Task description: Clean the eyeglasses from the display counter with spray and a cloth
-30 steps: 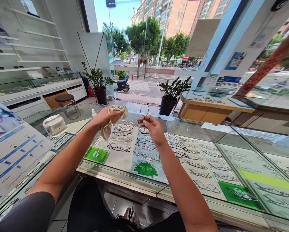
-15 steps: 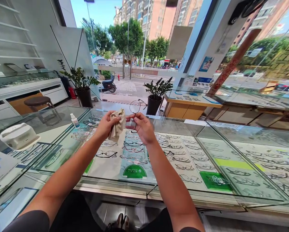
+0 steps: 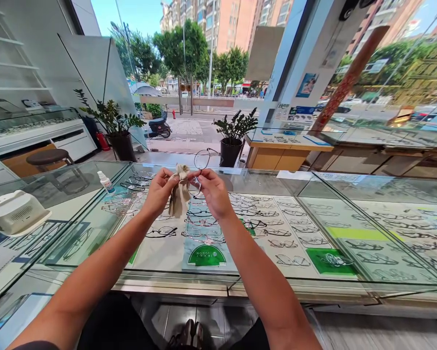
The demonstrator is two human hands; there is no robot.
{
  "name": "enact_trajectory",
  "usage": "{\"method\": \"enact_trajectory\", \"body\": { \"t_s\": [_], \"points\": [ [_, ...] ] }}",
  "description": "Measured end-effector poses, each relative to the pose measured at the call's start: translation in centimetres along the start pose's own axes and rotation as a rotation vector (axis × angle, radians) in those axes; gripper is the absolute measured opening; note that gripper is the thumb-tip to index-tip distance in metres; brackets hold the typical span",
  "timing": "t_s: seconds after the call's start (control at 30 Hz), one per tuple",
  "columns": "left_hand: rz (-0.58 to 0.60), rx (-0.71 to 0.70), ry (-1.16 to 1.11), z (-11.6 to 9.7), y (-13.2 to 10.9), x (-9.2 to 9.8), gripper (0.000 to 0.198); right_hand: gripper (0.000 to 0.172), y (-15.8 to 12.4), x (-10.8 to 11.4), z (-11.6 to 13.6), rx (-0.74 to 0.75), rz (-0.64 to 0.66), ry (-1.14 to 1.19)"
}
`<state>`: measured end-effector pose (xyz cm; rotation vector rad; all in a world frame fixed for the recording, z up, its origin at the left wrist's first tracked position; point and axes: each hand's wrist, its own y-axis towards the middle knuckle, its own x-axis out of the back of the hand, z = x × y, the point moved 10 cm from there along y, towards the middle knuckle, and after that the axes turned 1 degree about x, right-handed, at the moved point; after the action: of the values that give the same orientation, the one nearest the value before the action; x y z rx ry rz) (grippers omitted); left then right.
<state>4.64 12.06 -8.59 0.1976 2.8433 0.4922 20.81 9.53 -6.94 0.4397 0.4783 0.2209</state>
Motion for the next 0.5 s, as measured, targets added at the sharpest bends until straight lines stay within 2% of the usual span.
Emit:
{"method": "enact_trajectory", "body": {
  "t_s": [0.23,0.5],
  "points": [
    [-0.015,0.094,-0.135,0.9,0.3,0.2,0.057,0.022,-0.3,-0.7,-0.7,-0.007,0.042,-0.044],
    [0.002,0.190,-0.236,2.2,0.3,0.1,0.067,0.020,-0.1,0.0,-0.8,-0.006,-0.049,0.007]
  ]
}}
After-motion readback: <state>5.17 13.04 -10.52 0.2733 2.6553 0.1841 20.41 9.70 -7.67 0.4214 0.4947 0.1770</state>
